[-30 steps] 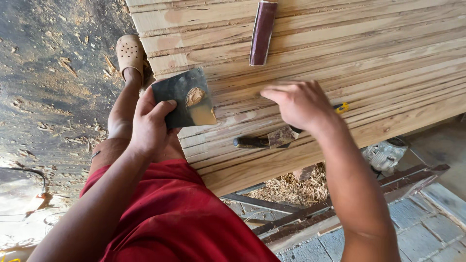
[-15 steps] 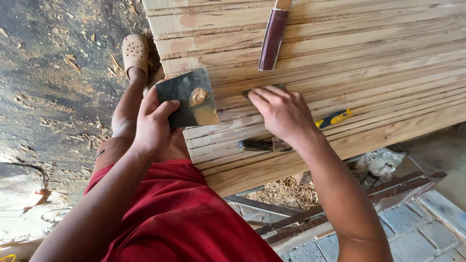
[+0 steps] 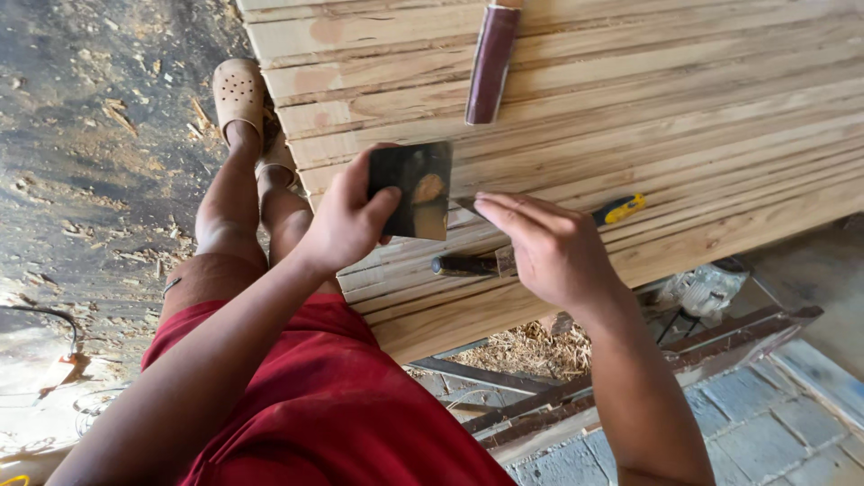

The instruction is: The person sands a large wooden board using two sanding blocks, moving them back and forth across the surface. The person works on the top surface and edges of the board, occasionally switching hands and adjusting position.

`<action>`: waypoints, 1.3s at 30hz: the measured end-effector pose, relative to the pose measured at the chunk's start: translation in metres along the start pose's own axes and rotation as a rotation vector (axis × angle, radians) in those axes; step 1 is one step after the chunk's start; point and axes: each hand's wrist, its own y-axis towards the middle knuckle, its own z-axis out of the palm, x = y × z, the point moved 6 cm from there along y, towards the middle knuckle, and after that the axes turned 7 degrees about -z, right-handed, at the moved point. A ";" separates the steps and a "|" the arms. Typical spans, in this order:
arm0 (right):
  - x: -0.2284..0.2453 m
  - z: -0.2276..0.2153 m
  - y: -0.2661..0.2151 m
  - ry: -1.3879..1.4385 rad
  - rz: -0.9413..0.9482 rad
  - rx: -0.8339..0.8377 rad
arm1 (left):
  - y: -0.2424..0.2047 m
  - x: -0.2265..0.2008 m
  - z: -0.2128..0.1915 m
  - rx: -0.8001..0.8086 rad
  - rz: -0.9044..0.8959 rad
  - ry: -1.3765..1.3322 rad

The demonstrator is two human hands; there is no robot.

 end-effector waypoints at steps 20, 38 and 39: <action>-0.075 0.027 -0.039 -0.406 -0.072 -0.052 | 0.038 -0.087 -0.013 -0.099 0.491 0.088; -0.106 0.066 -0.063 -0.456 -0.025 -0.128 | 0.045 -0.062 -0.050 -0.217 0.551 0.207; -0.106 0.067 -0.065 -0.440 -0.018 -0.126 | 0.043 -0.061 -0.050 -0.226 0.551 0.222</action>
